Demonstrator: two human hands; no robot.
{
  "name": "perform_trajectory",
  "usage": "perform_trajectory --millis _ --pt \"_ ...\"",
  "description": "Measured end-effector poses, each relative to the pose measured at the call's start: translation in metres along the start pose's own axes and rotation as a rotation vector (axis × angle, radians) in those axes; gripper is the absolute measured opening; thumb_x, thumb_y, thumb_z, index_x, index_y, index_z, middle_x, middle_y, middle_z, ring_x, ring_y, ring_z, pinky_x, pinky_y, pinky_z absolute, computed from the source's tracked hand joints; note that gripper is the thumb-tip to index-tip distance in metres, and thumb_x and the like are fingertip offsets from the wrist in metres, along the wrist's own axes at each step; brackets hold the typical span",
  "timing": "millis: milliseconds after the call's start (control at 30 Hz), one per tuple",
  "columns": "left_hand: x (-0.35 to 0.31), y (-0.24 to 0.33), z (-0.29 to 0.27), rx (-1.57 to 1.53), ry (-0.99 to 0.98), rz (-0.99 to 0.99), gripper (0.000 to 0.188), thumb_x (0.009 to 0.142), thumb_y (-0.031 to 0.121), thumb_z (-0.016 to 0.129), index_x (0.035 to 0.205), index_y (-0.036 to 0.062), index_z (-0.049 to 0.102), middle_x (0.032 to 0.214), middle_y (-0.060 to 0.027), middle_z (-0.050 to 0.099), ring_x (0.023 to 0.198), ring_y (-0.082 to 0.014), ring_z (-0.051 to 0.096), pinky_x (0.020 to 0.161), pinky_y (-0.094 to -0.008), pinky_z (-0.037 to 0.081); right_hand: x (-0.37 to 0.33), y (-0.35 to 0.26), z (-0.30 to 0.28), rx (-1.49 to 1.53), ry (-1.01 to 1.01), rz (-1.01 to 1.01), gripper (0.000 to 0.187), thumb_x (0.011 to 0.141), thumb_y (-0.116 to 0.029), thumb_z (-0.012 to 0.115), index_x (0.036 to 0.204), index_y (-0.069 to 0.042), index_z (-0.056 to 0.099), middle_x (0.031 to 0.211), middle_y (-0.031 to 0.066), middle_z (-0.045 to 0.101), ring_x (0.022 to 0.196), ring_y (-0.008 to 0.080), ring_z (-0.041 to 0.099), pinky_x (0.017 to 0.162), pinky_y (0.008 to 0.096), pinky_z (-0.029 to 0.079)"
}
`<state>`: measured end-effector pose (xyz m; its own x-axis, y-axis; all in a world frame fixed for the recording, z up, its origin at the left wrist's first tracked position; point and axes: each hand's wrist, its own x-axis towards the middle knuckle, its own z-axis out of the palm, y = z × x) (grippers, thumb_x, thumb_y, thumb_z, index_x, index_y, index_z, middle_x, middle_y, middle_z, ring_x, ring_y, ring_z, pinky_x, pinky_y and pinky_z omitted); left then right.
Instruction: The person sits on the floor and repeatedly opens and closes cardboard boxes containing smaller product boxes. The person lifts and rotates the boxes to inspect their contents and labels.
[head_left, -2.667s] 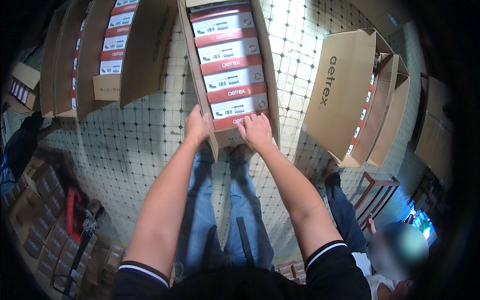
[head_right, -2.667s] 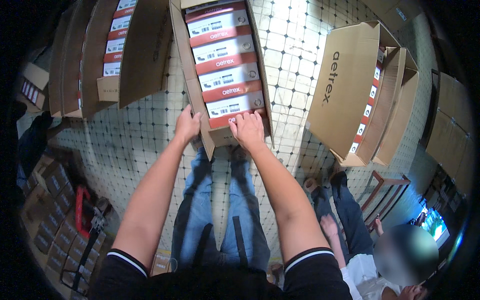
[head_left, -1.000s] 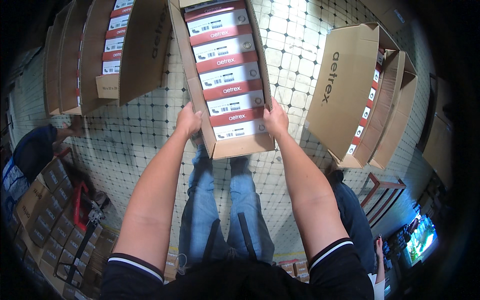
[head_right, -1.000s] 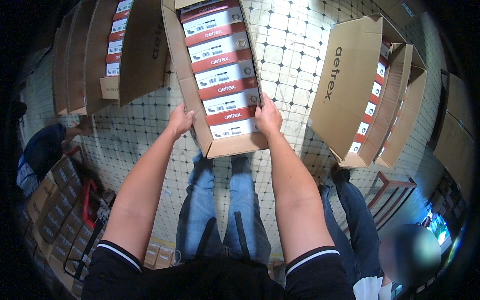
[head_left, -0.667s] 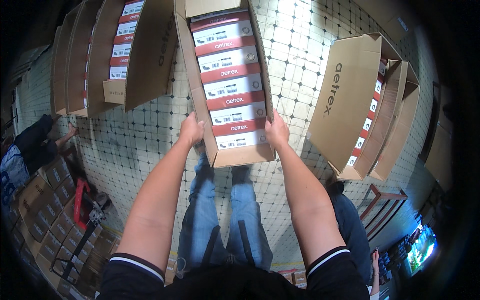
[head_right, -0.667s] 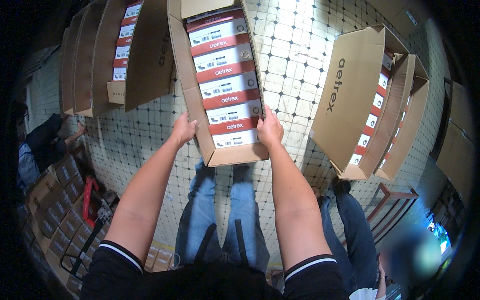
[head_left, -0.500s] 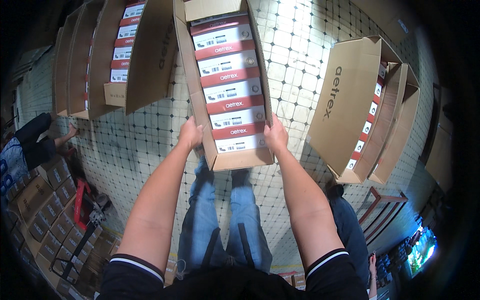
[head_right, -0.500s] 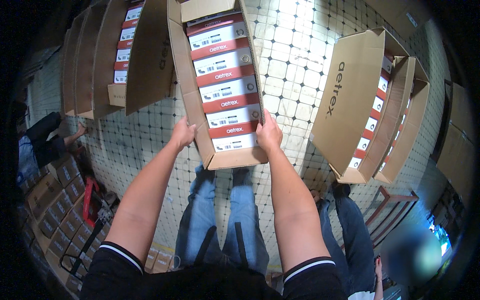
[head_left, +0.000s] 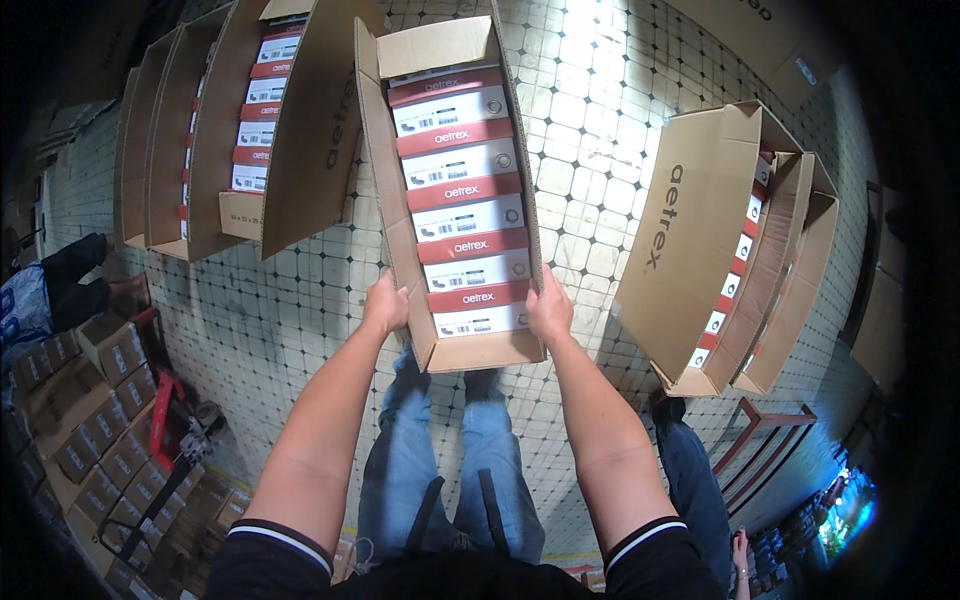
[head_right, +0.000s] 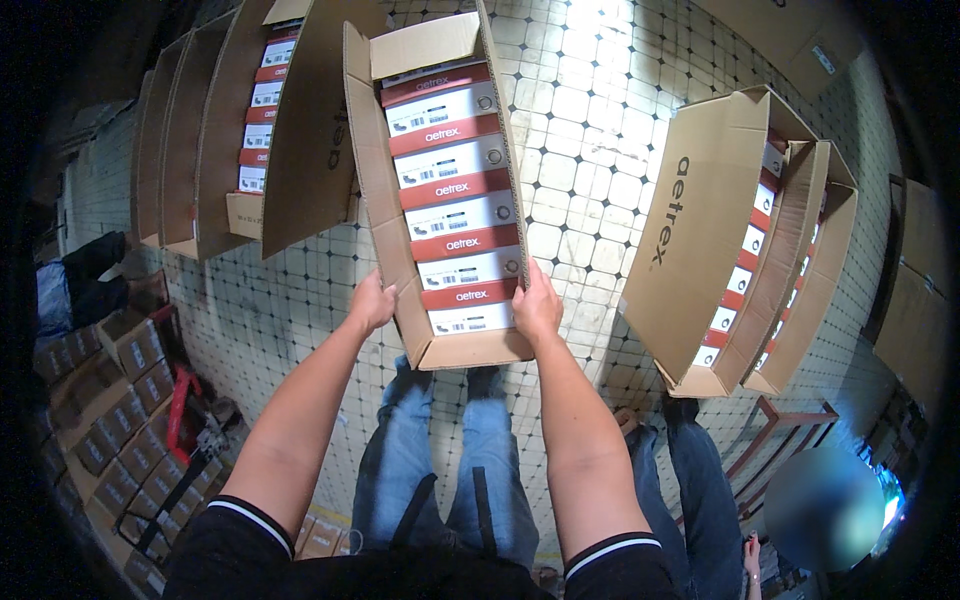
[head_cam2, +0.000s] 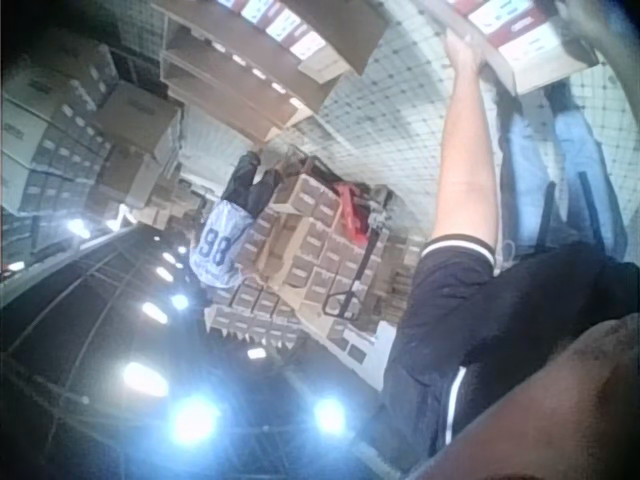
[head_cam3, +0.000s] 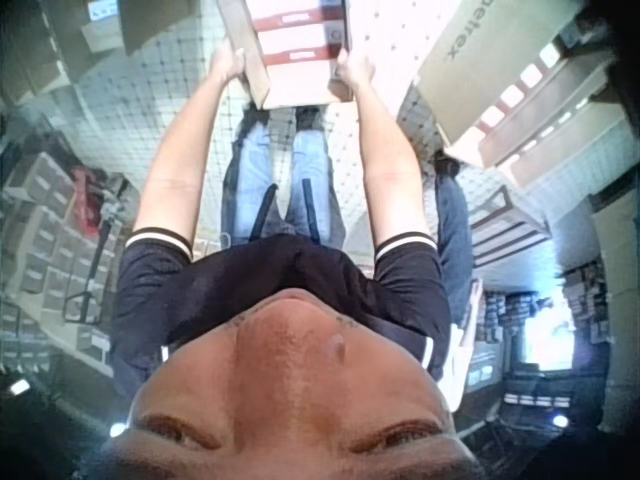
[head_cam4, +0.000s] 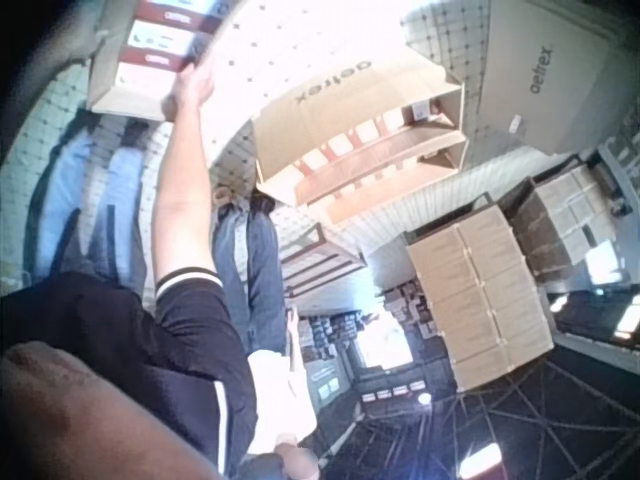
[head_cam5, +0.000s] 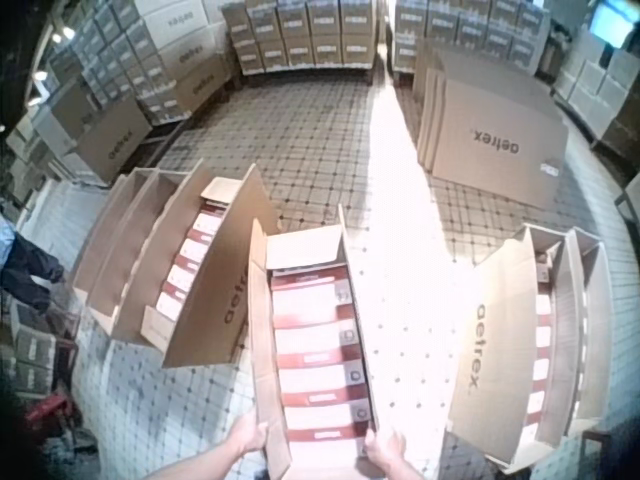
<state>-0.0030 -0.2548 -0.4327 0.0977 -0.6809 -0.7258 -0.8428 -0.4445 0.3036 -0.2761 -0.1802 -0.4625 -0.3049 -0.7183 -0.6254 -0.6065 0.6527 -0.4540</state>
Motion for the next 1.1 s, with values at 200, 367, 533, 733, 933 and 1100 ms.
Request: perform_trajectory --millis 200,367,533,733,933,1100 --pt "0.001 0.003 0.001 0.037 0.005 -0.027 0.033 0.087 0.011 0.059 0.119 0.0023 0.055 0.109 -0.0254 0.064 0.105 -0.0416 0.061 0.090 -0.0455 0.049 0.004 0.007 0.002 -0.020 -0.028 -0.019 0.060 0.085 -0.015 0.058 0.142 -0.020 0.040 0.122 0.0107 0.058 0.109 0.0334 0.058 0.091 0.0444 0.047" --pt "-0.014 0.028 0.002 -0.141 0.067 -0.079 0.041 0.086 0.005 0.058 0.126 0.0031 0.052 0.114 -0.0269 0.061 0.111 -0.0416 0.057 0.094 -0.0450 0.046 0.000 0.003 0.003 -0.001 0.015 0.014 0.063 0.084 -0.013 0.060 0.142 -0.021 0.040 0.119 0.0100 0.059 0.108 0.0325 0.058 0.090 0.0441 0.048" --pt "-0.013 0.093 0.004 -0.206 0.436 0.461 0.038 0.090 0.008 0.055 0.126 -0.0013 0.052 0.126 -0.0232 0.047 0.121 -0.0347 0.046 0.100 -0.0397 0.040 -0.002 -0.001 0.004 -0.021 0.030 0.040 0.062 0.082 -0.010 0.060 0.141 -0.021 0.042 0.117 0.0105 0.060 0.106 0.0327 0.060 0.088 0.0432 0.049" --pt "0.197 0.174 -0.026 -1.304 -0.368 -0.205 0.022 0.093 0.012 0.051 0.111 0.0002 0.054 0.099 -0.0105 0.061 0.086 -0.0214 0.063 0.073 -0.0302 0.054 -0.003 -0.004 0.006 -0.010 0.077 0.021 0.066 0.079 -0.006 0.061 0.141 -0.021 0.042 0.117 0.0107 0.060 0.104 0.0332 0.060 0.086 0.0432 0.050" --pt "0.312 0.222 -0.091 -1.184 -0.088 0.018 0.026 0.091 0.004 0.040 0.115 0.0009 0.050 0.117 -0.0188 0.052 0.098 -0.0276 0.060 0.082 -0.0378 0.055 -0.004 -0.008 0.003 0.000 0.047 0.089 0.069 0.078 -0.005 0.062 0.142 -0.021 0.041 0.114 0.0117 0.060 0.101 0.0335 0.060 0.085 0.0433 0.050" --pt "0.315 0.259 -0.175 -1.131 -0.112 -0.076 0.034 0.094 0.009 0.036 0.122 -0.0065 0.046 0.108 -0.0177 0.056 0.101 -0.0282 0.059 0.090 -0.0409 0.055 -0.006 -0.016 0.001 -0.033 0.018 0.114 0.070 0.078 -0.003 0.062 0.143 -0.021 0.040 0.113 0.0116 0.059 0.101 0.0329 0.060 0.085 0.0431 0.050"
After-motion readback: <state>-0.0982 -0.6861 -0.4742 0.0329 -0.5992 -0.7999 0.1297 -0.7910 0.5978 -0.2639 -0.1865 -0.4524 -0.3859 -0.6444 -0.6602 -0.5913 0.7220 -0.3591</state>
